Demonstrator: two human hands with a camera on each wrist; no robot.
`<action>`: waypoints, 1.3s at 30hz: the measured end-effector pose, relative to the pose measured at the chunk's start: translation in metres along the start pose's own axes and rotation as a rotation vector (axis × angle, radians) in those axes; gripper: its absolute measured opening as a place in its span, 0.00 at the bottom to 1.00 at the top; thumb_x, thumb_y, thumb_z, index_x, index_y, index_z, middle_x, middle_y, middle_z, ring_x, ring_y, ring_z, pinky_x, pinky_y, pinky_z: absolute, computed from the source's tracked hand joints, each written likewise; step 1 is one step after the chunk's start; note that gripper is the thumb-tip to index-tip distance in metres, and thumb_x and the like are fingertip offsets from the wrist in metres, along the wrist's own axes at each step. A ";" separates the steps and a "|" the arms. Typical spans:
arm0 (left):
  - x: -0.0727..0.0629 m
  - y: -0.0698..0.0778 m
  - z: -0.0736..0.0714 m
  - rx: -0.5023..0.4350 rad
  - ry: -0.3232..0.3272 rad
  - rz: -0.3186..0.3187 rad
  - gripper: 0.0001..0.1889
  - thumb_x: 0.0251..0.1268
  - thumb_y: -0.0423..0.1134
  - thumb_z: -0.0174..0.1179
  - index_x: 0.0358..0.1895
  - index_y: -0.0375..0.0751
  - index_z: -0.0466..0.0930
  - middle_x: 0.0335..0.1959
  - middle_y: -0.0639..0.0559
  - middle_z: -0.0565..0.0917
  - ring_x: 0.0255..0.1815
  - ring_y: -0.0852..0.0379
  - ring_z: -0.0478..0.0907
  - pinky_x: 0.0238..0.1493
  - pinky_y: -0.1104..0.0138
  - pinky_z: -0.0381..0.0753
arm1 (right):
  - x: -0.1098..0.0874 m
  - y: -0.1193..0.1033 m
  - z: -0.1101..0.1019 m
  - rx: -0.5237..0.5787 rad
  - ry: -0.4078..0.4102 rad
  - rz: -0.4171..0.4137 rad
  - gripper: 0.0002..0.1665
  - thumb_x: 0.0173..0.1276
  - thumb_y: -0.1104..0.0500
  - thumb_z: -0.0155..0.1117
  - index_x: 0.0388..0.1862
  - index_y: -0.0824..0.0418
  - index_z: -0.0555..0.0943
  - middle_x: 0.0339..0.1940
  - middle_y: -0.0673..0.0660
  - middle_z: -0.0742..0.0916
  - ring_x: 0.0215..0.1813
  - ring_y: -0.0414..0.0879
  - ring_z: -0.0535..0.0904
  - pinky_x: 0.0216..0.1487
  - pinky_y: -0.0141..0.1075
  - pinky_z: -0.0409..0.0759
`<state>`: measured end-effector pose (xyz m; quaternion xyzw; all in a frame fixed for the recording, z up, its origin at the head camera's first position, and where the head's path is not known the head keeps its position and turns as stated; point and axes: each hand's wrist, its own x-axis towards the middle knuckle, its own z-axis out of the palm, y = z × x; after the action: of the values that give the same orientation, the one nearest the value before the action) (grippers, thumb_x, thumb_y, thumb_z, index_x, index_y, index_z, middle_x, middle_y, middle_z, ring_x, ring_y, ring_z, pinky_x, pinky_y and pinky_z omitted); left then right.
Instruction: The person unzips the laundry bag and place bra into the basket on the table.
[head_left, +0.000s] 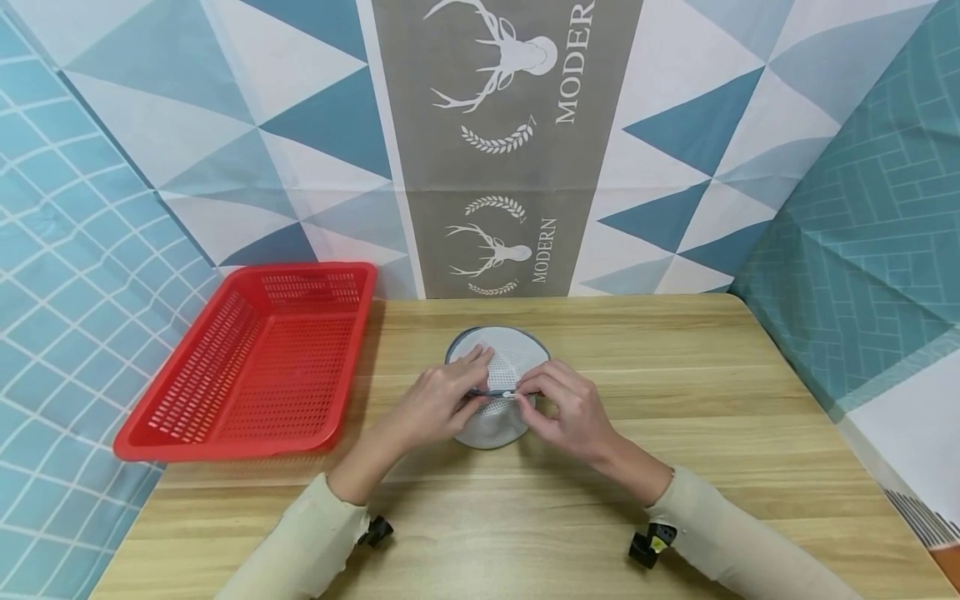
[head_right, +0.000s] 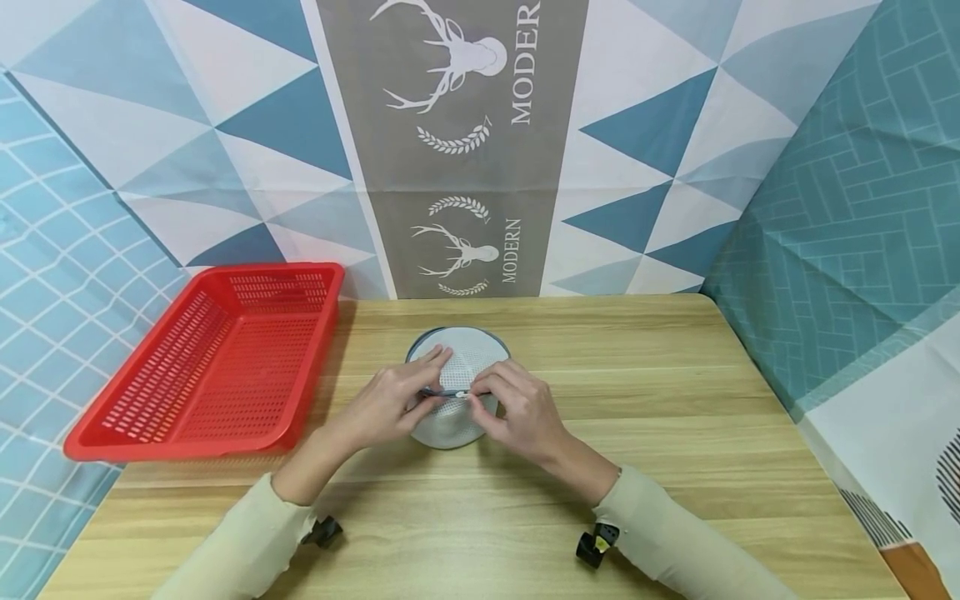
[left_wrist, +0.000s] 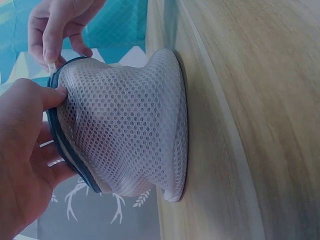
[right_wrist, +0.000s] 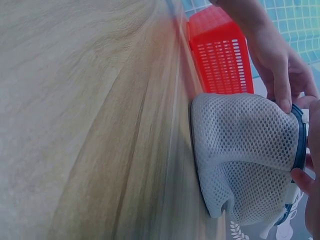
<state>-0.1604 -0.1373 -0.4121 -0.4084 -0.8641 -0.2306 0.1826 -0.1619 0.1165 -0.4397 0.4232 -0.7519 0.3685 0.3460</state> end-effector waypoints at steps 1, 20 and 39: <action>0.000 0.000 0.000 -0.006 -0.002 -0.004 0.11 0.71 0.33 0.76 0.38 0.42 0.79 0.73 0.26 0.84 0.75 0.30 0.85 0.57 0.44 0.95 | 0.000 0.000 0.000 0.001 0.000 0.000 0.03 0.72 0.65 0.74 0.36 0.60 0.90 0.39 0.55 0.94 0.41 0.46 0.88 0.44 0.31 0.88; 0.008 0.007 0.003 0.040 -0.007 -0.019 0.12 0.71 0.39 0.79 0.44 0.42 0.84 0.70 0.26 0.86 0.74 0.31 0.86 0.61 0.44 0.93 | 0.003 -0.004 0.002 -0.015 0.005 -0.013 0.07 0.77 0.62 0.70 0.36 0.60 0.89 0.38 0.54 0.94 0.41 0.47 0.89 0.43 0.35 0.88; 0.007 0.005 -0.003 -0.050 -0.074 -0.063 0.21 0.73 0.34 0.75 0.63 0.27 0.83 0.70 0.28 0.88 0.79 0.32 0.82 0.72 0.43 0.87 | -0.002 0.000 -0.001 0.006 -0.008 -0.004 0.03 0.71 0.67 0.74 0.37 0.60 0.89 0.39 0.55 0.93 0.41 0.45 0.88 0.45 0.30 0.88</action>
<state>-0.1607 -0.1316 -0.4048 -0.3939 -0.8766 -0.2423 0.1328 -0.1612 0.1179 -0.4405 0.4272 -0.7513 0.3685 0.3424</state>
